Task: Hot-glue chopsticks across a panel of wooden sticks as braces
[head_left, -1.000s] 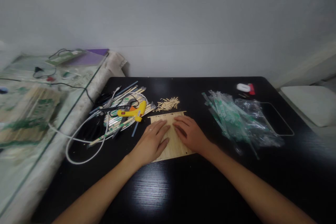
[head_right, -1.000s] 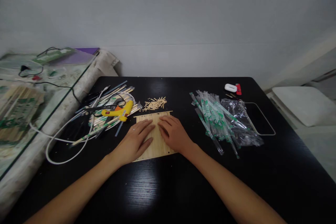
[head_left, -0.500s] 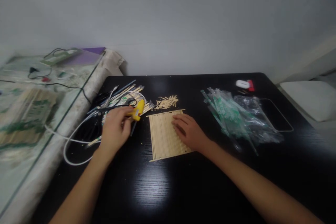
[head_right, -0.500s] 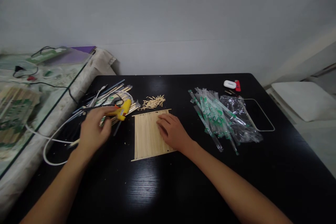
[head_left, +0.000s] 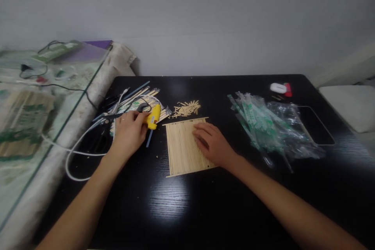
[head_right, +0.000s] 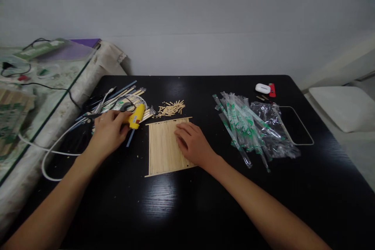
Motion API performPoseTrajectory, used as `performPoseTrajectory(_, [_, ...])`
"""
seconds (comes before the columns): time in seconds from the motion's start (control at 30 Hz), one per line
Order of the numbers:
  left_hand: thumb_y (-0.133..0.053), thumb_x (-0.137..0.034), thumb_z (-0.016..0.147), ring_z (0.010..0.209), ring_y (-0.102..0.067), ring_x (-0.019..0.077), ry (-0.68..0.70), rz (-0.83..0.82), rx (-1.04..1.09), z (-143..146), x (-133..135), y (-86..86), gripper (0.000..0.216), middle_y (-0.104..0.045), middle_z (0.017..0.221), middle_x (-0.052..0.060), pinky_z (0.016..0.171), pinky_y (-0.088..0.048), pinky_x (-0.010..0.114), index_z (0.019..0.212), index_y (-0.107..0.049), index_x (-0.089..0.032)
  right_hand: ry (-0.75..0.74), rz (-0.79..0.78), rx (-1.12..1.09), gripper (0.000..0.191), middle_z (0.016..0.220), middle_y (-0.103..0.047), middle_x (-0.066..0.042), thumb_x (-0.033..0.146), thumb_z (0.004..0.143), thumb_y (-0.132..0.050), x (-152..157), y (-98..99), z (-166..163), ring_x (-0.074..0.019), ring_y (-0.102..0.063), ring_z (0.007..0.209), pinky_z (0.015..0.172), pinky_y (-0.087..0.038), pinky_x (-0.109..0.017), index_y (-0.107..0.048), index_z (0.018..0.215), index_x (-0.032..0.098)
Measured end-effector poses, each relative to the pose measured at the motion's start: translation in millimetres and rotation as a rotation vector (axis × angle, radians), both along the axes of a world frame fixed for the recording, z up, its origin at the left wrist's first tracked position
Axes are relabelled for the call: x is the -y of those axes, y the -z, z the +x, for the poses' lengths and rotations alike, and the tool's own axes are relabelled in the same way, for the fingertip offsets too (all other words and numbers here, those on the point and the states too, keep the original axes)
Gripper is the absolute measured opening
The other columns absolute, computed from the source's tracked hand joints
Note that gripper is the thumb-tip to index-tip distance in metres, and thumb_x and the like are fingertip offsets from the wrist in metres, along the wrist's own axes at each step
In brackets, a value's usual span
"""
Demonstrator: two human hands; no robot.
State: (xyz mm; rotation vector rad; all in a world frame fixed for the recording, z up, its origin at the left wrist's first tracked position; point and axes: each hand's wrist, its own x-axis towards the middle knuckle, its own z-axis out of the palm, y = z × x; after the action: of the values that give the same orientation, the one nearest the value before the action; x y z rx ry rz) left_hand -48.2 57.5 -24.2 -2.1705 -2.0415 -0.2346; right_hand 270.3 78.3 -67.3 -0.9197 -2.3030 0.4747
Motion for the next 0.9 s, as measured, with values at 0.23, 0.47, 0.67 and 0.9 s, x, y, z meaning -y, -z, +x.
performPoseTrajectory(0.23, [-0.05, -0.032, 0.096, 0.098, -0.063, 0.0339, 0.071, -0.082, -0.006, -12, -7, -11.2, 0.038, -0.064, 0.104, 0.015, 0.086, -0.051, 0.048, 0.124, -0.067, -0.014, -0.007, -0.01, 0.009, 0.023, 0.131, -0.07, -0.015, 0.023, 0.1, -0.06, 1, 1.2, 3, -0.0309, -0.061, 0.13, 0.112, -0.05, -0.056, -0.072, 0.119, 0.02])
performPoseTrajectory(0.47, [-0.052, -0.047, 0.103, 0.083, -0.06, 0.0211, 0.188, 0.003, 0.355, -18, 12, -50.0, 0.028, -0.058, 0.089, 0.003, 0.077, -0.052, 0.033, 0.094, -0.063, -0.022, -0.108, 0.075, -0.054, 0.02, 0.123, -0.075, -0.008, 0.019, 0.103, -0.056, 10, -20.3, -2, -0.0252, -0.066, 0.127, 0.119, -0.043, -0.056, -0.072, 0.115, 0.025])
performPoseTrajectory(0.67, [-0.063, -0.047, 0.099, 0.09, -0.066, 0.0204, 0.221, -0.087, 0.465, -28, 36, -63.6, 0.023, -0.068, 0.104, 0.002, 0.084, -0.056, 0.033, 0.099, -0.066, -0.024, -0.425, -0.005, 0.125, 0.024, 0.127, -0.074, -0.006, 0.02, 0.104, -0.054, 45, -33.1, -26, -0.0229, -0.062, 0.128, 0.121, -0.042, -0.046, -0.07, 0.122, 0.023])
performPoseTrajectory(0.9, [-0.067, -0.042, 0.099, 0.093, -0.07, 0.019, 0.419, -0.285, 0.507, -40, 48, -61.8, 0.017, -0.075, 0.102, 0.0, 0.088, -0.059, 0.033, 0.096, -0.07, -0.026, -0.465, 0.054, 0.204, 0.026, 0.137, -0.07, -0.009, 0.019, 0.105, -0.056, 50, -21.8, -30, -0.0232, -0.058, 0.132, 0.121, -0.042, -0.046, -0.067, 0.128, 0.021])
